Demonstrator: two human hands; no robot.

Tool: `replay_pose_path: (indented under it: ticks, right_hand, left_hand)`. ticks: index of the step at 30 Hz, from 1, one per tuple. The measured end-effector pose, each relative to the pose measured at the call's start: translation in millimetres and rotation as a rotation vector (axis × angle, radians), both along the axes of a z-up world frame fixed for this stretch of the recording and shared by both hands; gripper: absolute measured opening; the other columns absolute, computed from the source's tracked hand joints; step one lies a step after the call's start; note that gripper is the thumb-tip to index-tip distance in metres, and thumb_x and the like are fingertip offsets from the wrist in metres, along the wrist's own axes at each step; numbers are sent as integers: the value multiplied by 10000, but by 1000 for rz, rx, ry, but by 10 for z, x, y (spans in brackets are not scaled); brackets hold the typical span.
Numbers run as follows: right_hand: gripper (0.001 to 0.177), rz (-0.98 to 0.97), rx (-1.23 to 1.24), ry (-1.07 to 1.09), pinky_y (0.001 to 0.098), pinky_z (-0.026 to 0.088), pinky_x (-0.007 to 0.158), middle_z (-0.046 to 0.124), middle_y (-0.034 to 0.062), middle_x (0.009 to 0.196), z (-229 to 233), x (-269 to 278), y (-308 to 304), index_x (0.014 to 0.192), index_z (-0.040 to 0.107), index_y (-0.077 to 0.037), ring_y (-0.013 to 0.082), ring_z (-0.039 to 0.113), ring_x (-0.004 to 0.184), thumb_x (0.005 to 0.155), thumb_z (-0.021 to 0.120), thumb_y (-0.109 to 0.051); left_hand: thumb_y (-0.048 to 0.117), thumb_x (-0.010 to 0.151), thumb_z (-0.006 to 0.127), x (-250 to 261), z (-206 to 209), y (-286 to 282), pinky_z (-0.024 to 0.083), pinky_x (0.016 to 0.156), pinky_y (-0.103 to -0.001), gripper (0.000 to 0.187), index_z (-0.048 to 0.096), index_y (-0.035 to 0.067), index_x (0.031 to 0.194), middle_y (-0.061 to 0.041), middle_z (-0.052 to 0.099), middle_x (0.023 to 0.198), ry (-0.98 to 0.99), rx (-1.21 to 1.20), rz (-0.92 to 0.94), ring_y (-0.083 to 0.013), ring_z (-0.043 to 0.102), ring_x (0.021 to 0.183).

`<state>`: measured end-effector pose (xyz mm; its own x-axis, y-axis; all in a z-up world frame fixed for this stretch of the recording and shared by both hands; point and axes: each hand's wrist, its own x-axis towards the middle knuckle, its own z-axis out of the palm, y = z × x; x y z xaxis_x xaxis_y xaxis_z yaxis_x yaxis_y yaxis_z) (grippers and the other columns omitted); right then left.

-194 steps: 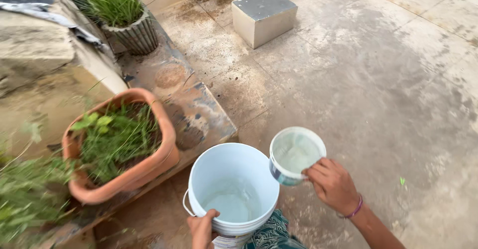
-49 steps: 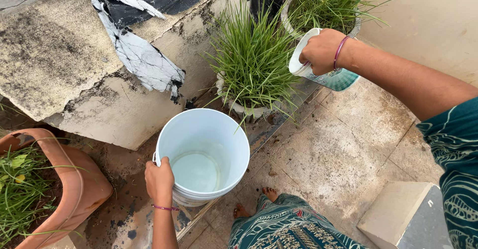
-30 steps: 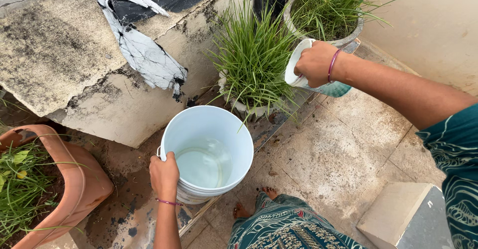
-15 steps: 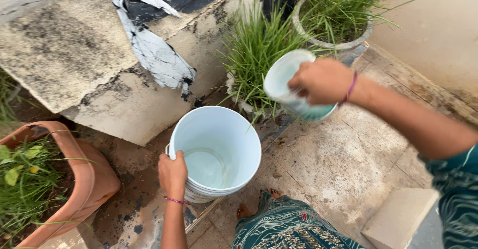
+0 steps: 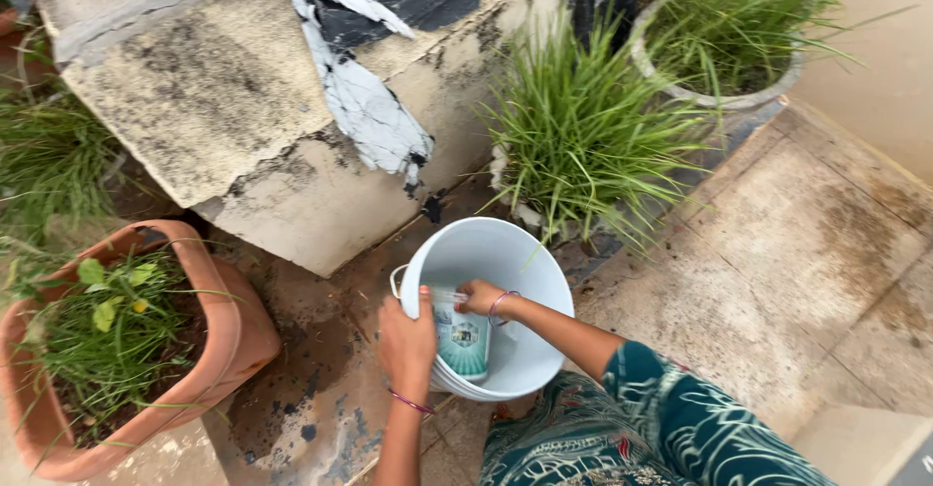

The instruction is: The person pours water from a large bucket into several potted plants on a balcony using a small cup to transport the water.

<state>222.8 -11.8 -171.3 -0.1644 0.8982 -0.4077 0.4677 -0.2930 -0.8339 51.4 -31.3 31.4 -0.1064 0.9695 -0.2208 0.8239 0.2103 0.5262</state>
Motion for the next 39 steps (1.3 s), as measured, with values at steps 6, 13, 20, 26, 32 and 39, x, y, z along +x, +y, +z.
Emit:
replay_pose_path:
  ticks: [6,13,20,26,32,39]
  right_hand:
    - [468,-176,-522,132,421,561,770,697,58,1176,-360,-45,187,1306,654,-145,240,657,1066,897,747,-351]
    - [439,-96,-363,-131,455,567,792,740,111,1128,-681,-102,137,1217,730,-104,267,696,1035,862,783,-356]
    - [396,29,-10,-83,400,548,867,775,150,1034,-662,2,-41,1127,752,-49,306,739,965,852,790,-332]
    - [193,310,415,-455,472,549,776,726,154,912,303,-156,-511,997,769,-109,347,690,937,847,755,-230]
    - [128,318,882,-505,404,538,743,677,62,836,1117,199,-885,894,681,-88,272,634,895,769,707,-87]
    - [123,49,981,-517,398,511,764,649,54,844,2251,755,-1243,847,649,-87,270,626,900,759,726,-49]
  left_hand:
    - [550,941,578,-112,-41,-54,505,839,-551,548,592,12,1044,-226,648,1116,-58,64,17,-458,636,1032]
    - [441,908,629,-264,-74,-105,497,855,-544,443,594,26,1059,-200,655,1126,-88,51,6,-440,634,1056]
    - [411,868,638,-154,-10,-215,499,844,-541,447,590,49,1125,-206,651,1145,-108,31,10,-448,631,1039]
    - [383,886,636,-213,-79,-41,494,856,-549,408,604,20,1070,-224,662,1131,-133,104,-48,-459,634,1031]
    - [396,896,627,-175,-138,86,493,846,-550,411,615,12,1043,-229,665,1118,-92,54,6,-455,628,1050]
    - [411,915,632,-185,-266,155,497,894,-539,466,615,-26,1077,-271,662,1139,-85,63,-12,-474,629,1063]
